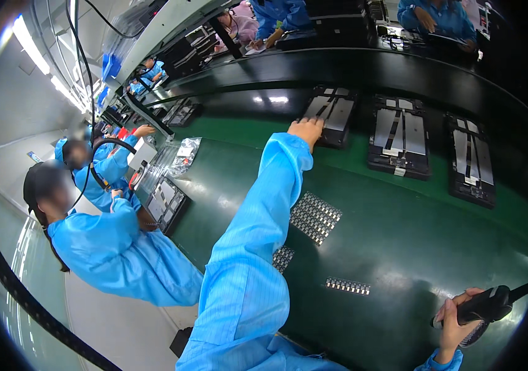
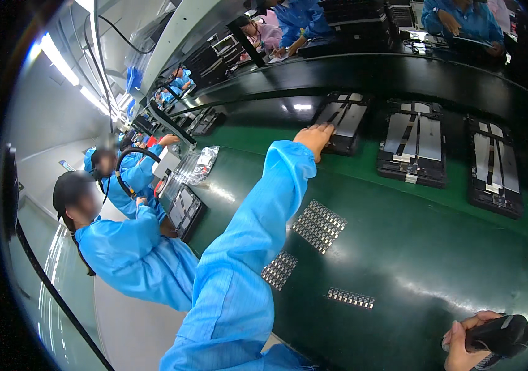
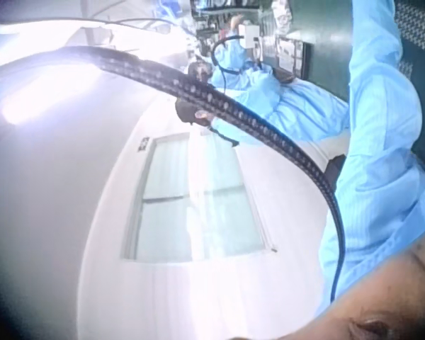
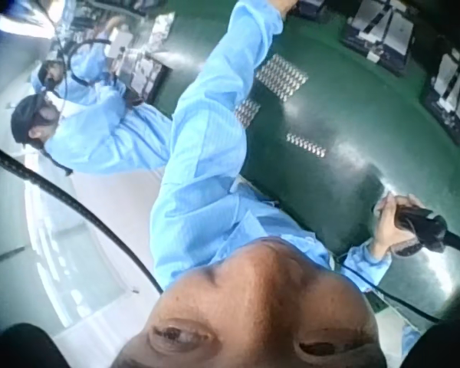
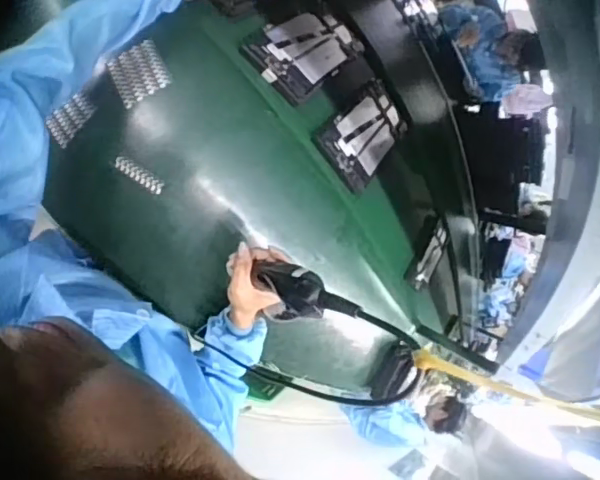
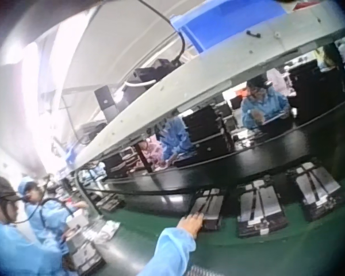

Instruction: Assembling electronic tablet devices by installing internal components and fastening screws using an electric screwdriver on a production line.

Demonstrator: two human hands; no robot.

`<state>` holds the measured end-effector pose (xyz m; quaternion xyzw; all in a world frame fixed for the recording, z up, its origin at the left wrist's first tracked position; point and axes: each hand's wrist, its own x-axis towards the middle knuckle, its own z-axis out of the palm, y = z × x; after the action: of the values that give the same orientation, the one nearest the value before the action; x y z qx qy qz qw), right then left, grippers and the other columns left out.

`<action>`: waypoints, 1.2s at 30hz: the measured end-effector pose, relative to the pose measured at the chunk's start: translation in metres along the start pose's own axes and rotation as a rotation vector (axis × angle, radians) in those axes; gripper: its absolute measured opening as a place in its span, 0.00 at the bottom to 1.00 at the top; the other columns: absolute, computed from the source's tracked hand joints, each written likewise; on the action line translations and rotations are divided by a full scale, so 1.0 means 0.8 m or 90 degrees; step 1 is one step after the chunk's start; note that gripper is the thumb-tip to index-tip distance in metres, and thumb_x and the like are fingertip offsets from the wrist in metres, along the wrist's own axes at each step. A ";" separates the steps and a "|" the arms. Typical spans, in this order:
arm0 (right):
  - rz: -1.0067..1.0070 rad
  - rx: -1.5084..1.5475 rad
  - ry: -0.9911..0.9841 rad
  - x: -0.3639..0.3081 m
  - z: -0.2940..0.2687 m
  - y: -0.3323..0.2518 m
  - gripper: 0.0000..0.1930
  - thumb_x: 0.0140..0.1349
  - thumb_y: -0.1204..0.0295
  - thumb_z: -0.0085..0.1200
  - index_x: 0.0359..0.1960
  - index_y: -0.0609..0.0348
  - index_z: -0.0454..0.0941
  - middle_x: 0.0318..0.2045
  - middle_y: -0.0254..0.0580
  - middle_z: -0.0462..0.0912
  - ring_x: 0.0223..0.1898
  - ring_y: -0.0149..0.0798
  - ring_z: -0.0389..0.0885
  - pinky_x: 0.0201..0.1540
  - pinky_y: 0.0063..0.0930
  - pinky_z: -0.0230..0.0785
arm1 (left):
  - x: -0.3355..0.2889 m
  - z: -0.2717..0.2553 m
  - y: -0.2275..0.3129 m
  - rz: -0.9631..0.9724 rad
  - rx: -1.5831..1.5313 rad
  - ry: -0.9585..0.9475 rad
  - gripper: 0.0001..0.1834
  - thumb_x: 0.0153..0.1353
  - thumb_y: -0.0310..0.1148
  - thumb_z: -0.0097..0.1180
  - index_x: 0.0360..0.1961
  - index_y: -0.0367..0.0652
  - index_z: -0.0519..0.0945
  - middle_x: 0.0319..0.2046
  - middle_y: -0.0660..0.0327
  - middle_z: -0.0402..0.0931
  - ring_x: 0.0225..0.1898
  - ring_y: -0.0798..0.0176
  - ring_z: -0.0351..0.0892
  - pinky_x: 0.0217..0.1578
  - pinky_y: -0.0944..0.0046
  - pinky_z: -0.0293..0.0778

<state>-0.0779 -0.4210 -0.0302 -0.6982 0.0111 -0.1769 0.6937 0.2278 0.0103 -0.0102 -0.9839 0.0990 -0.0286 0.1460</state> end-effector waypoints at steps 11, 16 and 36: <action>0.014 -0.018 0.015 0.005 -0.006 -0.017 0.19 0.55 0.85 0.50 0.48 0.62 0.60 0.20 0.36 0.67 0.15 0.28 0.67 0.20 0.18 0.63 | -0.067 -0.134 0.018 -0.099 -0.101 0.556 0.12 0.33 0.31 0.58 0.26 0.49 0.82 0.22 0.54 0.79 0.24 0.48 0.78 0.28 0.55 0.75; 0.049 -0.013 0.030 0.003 -0.020 -0.024 0.21 0.53 0.85 0.52 0.48 0.61 0.60 0.19 0.37 0.68 0.15 0.28 0.67 0.18 0.19 0.63 | -0.142 -0.203 0.094 0.133 -0.207 0.706 0.14 0.29 0.27 0.56 0.25 0.45 0.81 0.21 0.56 0.79 0.24 0.50 0.78 0.27 0.59 0.74; -0.111 0.011 0.166 0.023 -0.086 -0.068 0.18 0.51 0.85 0.60 0.44 0.65 0.70 0.19 0.33 0.73 0.17 0.27 0.73 0.21 0.19 0.63 | -0.415 -0.136 0.365 0.479 -0.450 0.244 0.19 0.48 0.38 0.63 0.42 0.44 0.79 0.48 0.52 0.77 0.54 0.50 0.73 0.53 0.46 0.64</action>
<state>-0.0914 -0.4900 0.0255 -0.6614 0.0388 -0.3254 0.6746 -0.1605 -0.2266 -0.0006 -0.8470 0.4721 -0.1184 -0.2137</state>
